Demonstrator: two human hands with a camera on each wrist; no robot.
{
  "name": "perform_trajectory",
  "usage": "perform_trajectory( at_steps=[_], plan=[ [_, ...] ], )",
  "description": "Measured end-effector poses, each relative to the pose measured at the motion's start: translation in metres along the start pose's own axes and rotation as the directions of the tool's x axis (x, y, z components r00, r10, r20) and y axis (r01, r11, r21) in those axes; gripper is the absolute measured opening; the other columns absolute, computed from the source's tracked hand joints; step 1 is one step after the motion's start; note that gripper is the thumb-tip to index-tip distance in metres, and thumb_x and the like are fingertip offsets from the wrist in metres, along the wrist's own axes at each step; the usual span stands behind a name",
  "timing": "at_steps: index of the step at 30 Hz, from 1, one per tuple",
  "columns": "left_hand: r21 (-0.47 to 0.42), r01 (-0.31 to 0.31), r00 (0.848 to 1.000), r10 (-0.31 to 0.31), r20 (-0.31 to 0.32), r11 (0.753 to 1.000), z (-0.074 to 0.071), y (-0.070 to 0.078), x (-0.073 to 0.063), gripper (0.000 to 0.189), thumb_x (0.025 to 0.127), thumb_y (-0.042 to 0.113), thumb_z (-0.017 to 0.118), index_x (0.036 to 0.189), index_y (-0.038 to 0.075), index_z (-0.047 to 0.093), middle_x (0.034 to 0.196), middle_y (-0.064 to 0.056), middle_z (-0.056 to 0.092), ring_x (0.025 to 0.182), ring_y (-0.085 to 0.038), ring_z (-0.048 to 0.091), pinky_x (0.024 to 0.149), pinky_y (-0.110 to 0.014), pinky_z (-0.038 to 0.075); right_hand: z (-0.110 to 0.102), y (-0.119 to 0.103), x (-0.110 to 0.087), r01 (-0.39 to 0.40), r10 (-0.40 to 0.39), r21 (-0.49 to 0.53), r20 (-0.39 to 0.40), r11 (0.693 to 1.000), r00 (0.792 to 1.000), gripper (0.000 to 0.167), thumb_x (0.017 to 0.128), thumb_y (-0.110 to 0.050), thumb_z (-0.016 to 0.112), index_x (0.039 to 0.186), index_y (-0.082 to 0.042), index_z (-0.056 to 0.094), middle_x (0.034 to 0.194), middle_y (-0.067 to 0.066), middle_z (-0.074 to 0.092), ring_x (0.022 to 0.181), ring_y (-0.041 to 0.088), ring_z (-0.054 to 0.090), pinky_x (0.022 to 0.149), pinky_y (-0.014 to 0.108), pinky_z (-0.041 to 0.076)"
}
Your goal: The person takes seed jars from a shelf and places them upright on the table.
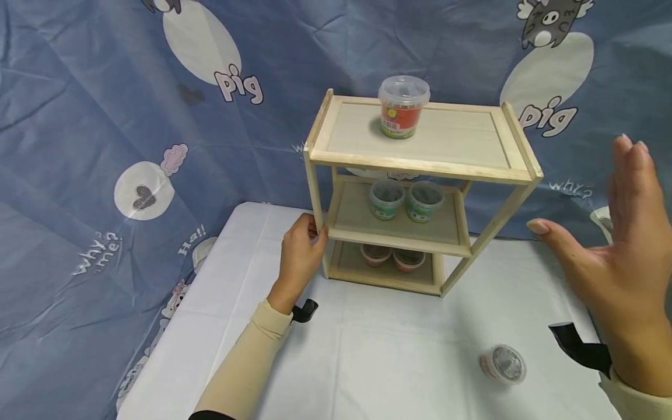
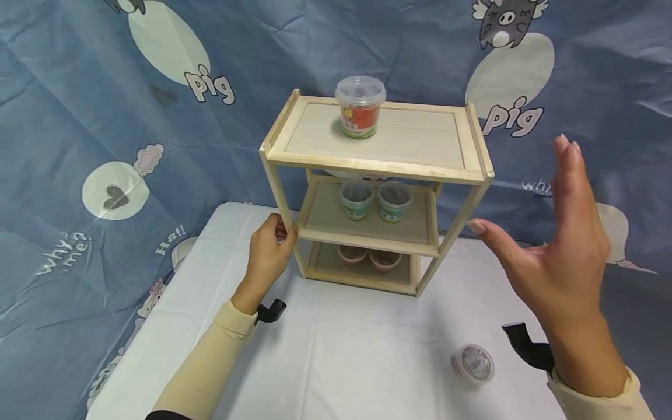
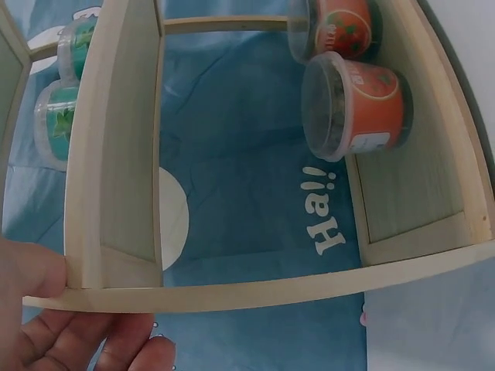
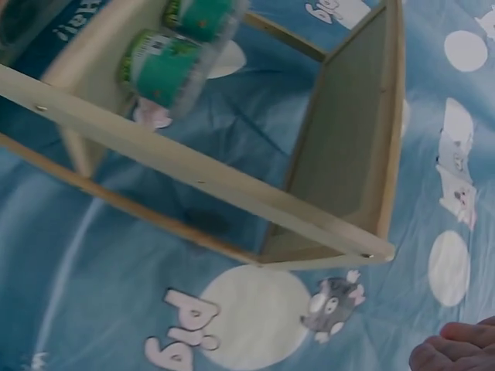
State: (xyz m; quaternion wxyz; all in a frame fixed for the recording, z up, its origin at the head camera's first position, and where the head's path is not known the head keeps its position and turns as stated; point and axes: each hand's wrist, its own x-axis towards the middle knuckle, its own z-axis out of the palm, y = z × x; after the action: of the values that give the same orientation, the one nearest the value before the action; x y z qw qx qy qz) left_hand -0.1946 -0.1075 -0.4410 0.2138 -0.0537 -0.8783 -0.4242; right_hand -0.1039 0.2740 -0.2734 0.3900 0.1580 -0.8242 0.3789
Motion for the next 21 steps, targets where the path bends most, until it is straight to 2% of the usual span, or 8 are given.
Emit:
perform_trajectory(
  at_steps=[3,4,7,10,13,15,21],
  plan=[
    [0.002,-0.002,1.0,0.002,-0.008,1.0,0.001,0.0,0.0,0.013,0.1,0.013,0.07,0.107,0.003,0.066,0.098,-0.01,0.069,0.089,-0.026,0.07,0.08,-0.044,0.058,0.003,-0.002,0.015,0.004,-0.004,-0.024,0.01,1.0,1.0,0.116,0.082,-0.07,0.075,0.163,-0.003,0.026,0.168,0.006,0.03,0.156,0.022,0.026,0.123,0.036,0.022],
    [0.003,-0.001,1.0,0.001,-0.008,1.0,0.002,0.0,0.0,0.013,0.1,0.014,0.07,0.107,0.004,0.066,0.098,-0.01,0.069,0.089,-0.025,0.07,0.079,-0.044,0.058,0.004,-0.004,0.019,0.003,-0.003,-0.038,0.013,0.999,1.0,0.11,0.086,-0.063,0.077,0.163,-0.004,0.027,0.168,0.005,0.031,0.156,0.021,0.026,0.123,0.036,0.022],
    [-0.005,-0.001,1.0,0.001,-0.007,1.0,0.002,0.0,0.0,0.013,0.1,0.013,0.07,0.107,0.003,0.066,0.098,-0.01,0.069,0.089,-0.026,0.07,0.08,-0.043,0.058,0.009,-0.009,0.031,-0.016,0.017,-0.045,0.019,0.999,1.0,0.095,0.091,-0.028,0.085,0.164,-0.007,0.028,0.168,0.003,0.032,0.155,0.018,0.028,0.123,0.035,0.023],
    [-0.011,-0.002,1.0,0.002,-0.005,1.0,0.003,0.0,0.0,0.013,0.1,0.013,0.07,0.107,0.003,0.066,0.098,-0.01,0.069,0.089,-0.026,0.07,0.081,-0.043,0.058,0.018,-0.014,0.042,-0.038,0.039,-0.034,0.045,0.999,0.998,0.1,0.084,0.0,0.086,0.164,-0.01,0.028,0.168,0.002,0.033,0.154,0.015,0.029,0.122,0.033,0.023],
    [-0.011,-0.004,1.0,0.004,-0.007,1.0,0.003,0.0,0.0,0.013,0.1,0.014,0.07,0.106,0.003,0.065,0.098,-0.01,0.069,0.089,-0.026,0.07,0.081,-0.043,0.058,0.028,-0.019,0.056,-0.056,0.056,-0.007,0.084,0.998,0.995,0.104,0.082,0.002,0.087,0.165,-0.01,0.026,0.168,0.003,0.031,0.154,0.013,0.029,0.122,0.031,0.024],
    [-0.002,-0.009,1.0,0.009,-0.007,1.0,0.002,0.0,-0.001,0.014,0.1,0.014,0.071,0.106,0.003,0.065,0.098,-0.01,0.069,0.089,-0.026,0.07,0.081,-0.043,0.058,0.035,-0.024,0.066,-0.095,0.095,-0.002,0.126,0.995,0.988,0.108,0.081,0.001,0.088,0.166,-0.009,0.022,0.17,0.003,0.027,0.155,0.01,0.025,0.122,0.028,0.023],
    [0.032,-0.035,0.999,0.035,0.009,0.999,0.0,0.001,0.001,0.015,0.1,0.013,0.07,0.109,0.003,0.065,0.1,-0.011,0.069,0.09,-0.026,0.071,0.078,-0.045,0.058,0.055,-0.03,0.095,-0.198,0.2,-0.033,0.256,0.98,0.946,0.115,0.085,-0.018,0.088,0.169,-0.018,0.009,0.174,-0.005,0.012,0.155,0.003,0.014,0.123,0.025,0.015]
  ],
)
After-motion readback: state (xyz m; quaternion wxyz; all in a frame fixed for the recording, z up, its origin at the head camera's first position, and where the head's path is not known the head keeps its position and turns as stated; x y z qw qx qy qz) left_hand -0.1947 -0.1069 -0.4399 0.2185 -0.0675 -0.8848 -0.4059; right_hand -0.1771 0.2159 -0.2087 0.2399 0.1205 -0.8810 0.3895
